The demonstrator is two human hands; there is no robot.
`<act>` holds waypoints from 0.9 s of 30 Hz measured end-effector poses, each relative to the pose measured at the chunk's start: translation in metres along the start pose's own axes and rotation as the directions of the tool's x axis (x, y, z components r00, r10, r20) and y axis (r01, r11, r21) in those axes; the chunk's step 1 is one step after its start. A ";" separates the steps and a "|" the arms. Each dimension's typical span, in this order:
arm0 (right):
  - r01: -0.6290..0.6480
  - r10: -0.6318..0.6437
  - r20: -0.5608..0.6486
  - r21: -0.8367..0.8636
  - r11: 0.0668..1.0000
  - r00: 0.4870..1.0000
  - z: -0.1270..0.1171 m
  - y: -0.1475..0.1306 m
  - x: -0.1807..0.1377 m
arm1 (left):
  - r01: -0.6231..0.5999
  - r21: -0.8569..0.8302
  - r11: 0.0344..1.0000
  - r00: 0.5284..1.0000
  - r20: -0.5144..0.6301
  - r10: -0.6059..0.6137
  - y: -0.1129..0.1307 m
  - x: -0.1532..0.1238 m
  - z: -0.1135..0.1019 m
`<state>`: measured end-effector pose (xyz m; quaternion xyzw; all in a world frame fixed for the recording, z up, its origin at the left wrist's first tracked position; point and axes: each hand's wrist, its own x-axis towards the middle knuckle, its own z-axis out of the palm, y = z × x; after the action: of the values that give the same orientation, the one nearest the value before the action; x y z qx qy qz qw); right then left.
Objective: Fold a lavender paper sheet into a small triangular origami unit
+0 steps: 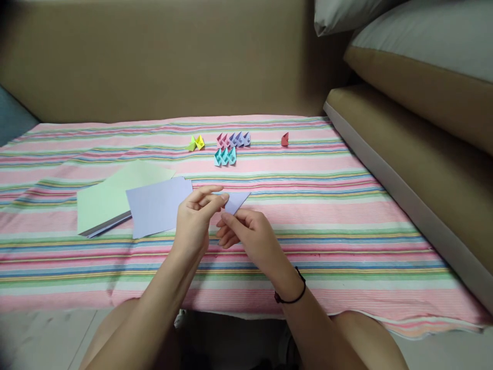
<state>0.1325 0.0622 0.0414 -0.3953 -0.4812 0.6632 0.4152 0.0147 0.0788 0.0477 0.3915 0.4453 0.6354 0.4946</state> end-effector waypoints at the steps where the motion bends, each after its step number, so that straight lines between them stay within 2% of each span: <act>1: 0.017 -0.017 -0.006 -0.007 1.000 1.000 0.000 0.000 0.000 | -0.008 -0.002 1.000 1.000 0.000 0.008 0.000 0.000 0.000; 6: 0.106 -0.107 -0.079 -0.025 0.994 0.991 0.000 0.001 0.000 | -0.035 0.000 0.999 0.998 -0.047 0.035 0.001 0.001 -0.001; 9: 0.168 -0.179 -0.234 -0.069 0.983 0.956 -0.005 0.000 0.001 | 0.021 -0.004 1.000 0.998 -0.058 -0.021 0.001 0.003 -0.002; 12: 0.238 -0.259 -0.411 -0.102 0.966 0.874 -0.010 0.000 0.002 | 0.071 0.043 0.997 0.996 0.047 -0.073 0.001 0.004 -0.003; 14: 0.266 -0.292 -0.465 -0.122 0.956 0.836 -0.014 -0.002 0.002 | 0.066 0.121 0.990 0.985 0.152 -0.084 0.002 0.003 -0.002; 16: 0.265 -0.316 -0.453 -0.175 0.948 0.833 -0.016 -0.004 0.000 | 0.039 0.228 0.973 0.970 0.226 -0.092 0.003 0.003 -0.003; 19: 0.285 -0.394 -0.365 -0.318 0.904 0.844 -0.019 -0.010 -0.003 | -0.020 0.376 0.926 0.956 0.279 -0.093 0.004 0.002 -0.005; 22: 0.323 -0.444 -0.258 -0.401 0.857 0.858 -0.021 -0.017 -0.007 | -0.106 0.410 0.906 0.951 0.307 -0.028 0.005 0.001 -0.008; 25: 0.311 -0.422 -0.218 -0.408 0.859 0.880 -0.024 -0.020 -0.010 | -0.193 0.424 0.885 0.937 0.346 0.038 0.008 0.000 -0.010; 27: 0.297 -0.399 -0.198 -0.403 0.866 0.895 -0.026 -0.019 -0.010 | -0.211 0.455 0.865 0.929 0.369 0.033 0.011 -0.001 -0.011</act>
<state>0.1634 0.0647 0.0555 -0.4588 -0.5966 0.4146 0.5115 0.0017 0.0744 0.0550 0.6374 0.4697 0.4536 0.4092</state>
